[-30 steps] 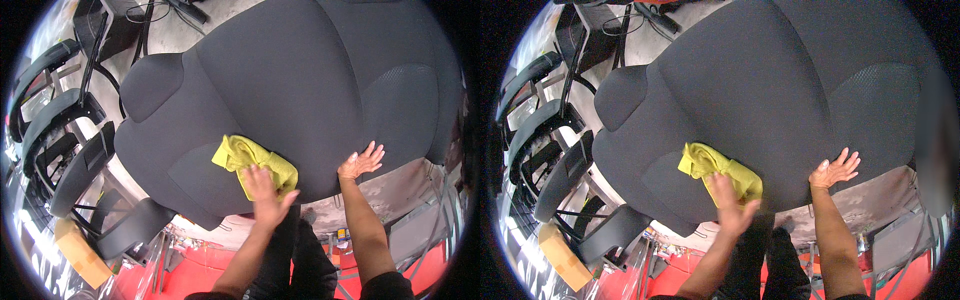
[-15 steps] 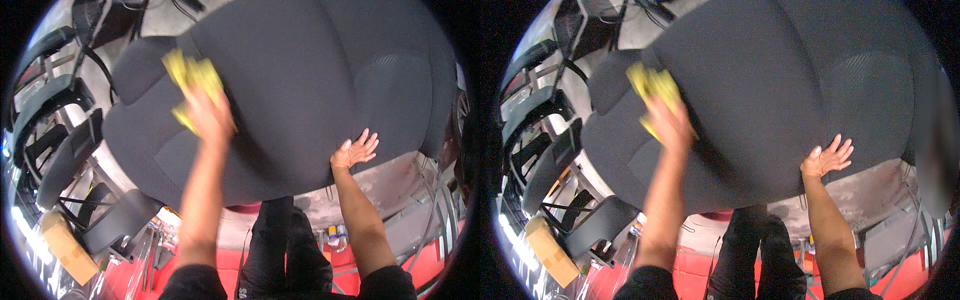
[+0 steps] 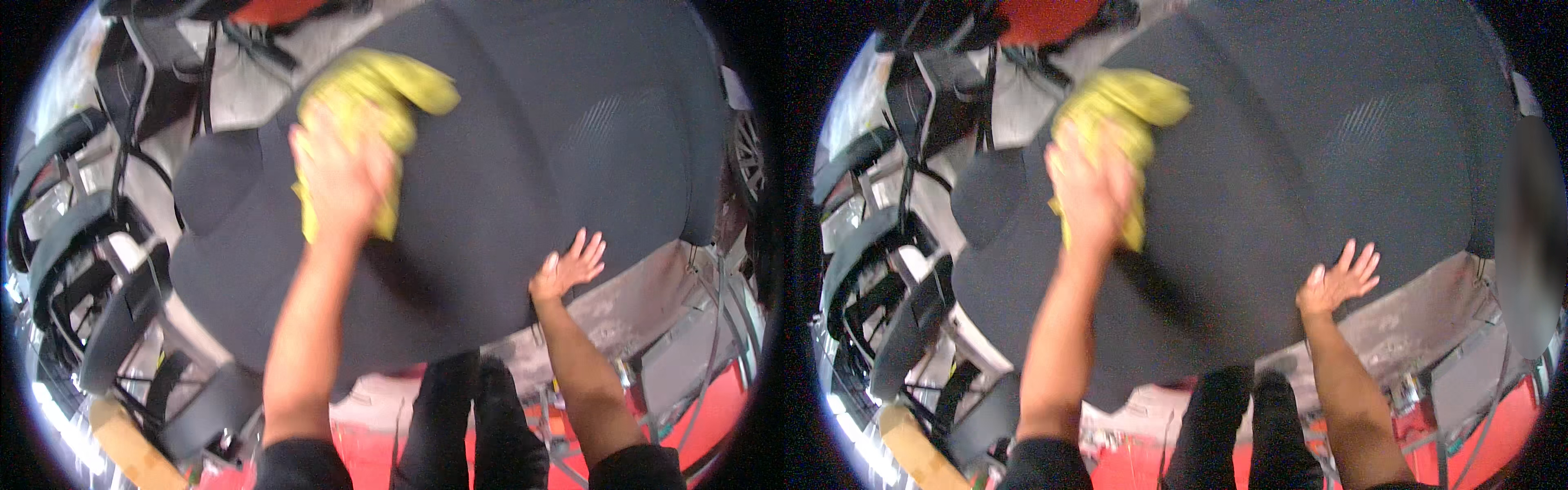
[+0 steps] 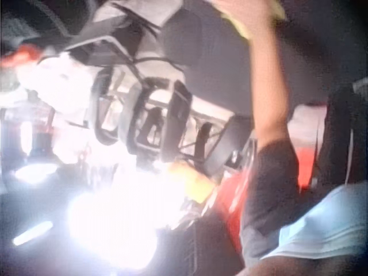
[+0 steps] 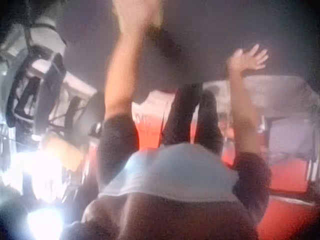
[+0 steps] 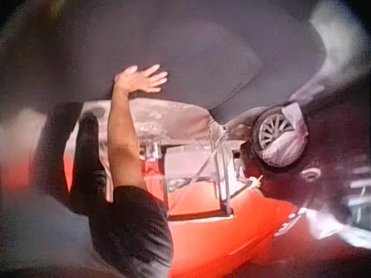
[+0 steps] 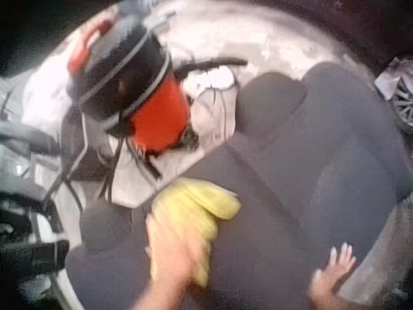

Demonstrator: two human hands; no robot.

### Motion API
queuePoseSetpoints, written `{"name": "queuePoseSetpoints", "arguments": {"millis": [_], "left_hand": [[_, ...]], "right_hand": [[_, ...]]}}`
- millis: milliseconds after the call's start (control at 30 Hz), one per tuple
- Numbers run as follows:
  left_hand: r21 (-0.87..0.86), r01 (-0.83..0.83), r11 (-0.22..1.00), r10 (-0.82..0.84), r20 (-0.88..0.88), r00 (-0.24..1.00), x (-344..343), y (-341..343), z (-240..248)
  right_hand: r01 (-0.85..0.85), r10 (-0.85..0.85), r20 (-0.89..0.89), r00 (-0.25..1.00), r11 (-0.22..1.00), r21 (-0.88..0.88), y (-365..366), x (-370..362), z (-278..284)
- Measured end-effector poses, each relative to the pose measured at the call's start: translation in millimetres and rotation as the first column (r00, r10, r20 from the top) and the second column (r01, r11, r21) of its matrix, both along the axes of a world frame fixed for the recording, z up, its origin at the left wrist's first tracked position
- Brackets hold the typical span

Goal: The person wipes a black car seat with a yellow cloth, moving across the seat surface and edges. Another person is also seen wiping a different section of the seat with a gray cloth.

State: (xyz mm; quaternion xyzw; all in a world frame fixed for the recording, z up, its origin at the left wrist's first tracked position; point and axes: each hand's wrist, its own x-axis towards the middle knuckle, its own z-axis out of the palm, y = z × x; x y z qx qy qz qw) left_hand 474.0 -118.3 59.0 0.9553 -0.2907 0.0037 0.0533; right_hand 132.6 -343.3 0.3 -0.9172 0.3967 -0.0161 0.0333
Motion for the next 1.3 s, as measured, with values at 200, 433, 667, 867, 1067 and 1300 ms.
{"name": "queuePoseSetpoints", "arguments": {"millis": [200, 433, 667, 867, 1067, 1300], "left_hand": [[-0.132, -0.536, 0.834, 0.468, -0.347, 0.813, 109, 15, -13], [-0.176, 0.125, 0.977, -0.162, -0.215, 0.963, 148, -167, -17], [0.280, -0.130, 0.951, 0.218, -0.313, 0.924, 152, 48, -11], [-0.262, 0.014, 0.965, -0.131, -0.437, 0.890, 162, -129, -18], [0.246, -0.259, 0.934, 0.326, -0.292, 0.899, 133, 77, -3], [-0.095, -0.357, 0.929, 0.339, -0.163, 0.926, -213, 20, 31]], "right_hand": [[-0.021, 0.025, 0.055, 0.998, 0.996, -0.082, -8, 9, -13], [-0.063, 0.066, 0.115, 0.991, 0.998, -0.027, -7, 16, -19], [-0.038, 0.042, 0.104, 0.994, 0.999, -0.037, -4, 19, -22], [-0.041, 0.040, 0.054, 0.998, 0.999, 0.009, -8, 8, -15], [-0.035, 0.038, 0.167, 0.985, 0.999, -0.017, -7, 5, -27], [-0.031, 0.030, 0.177, 0.984, 1.000, 0.003, -12, 9, -24]]}}
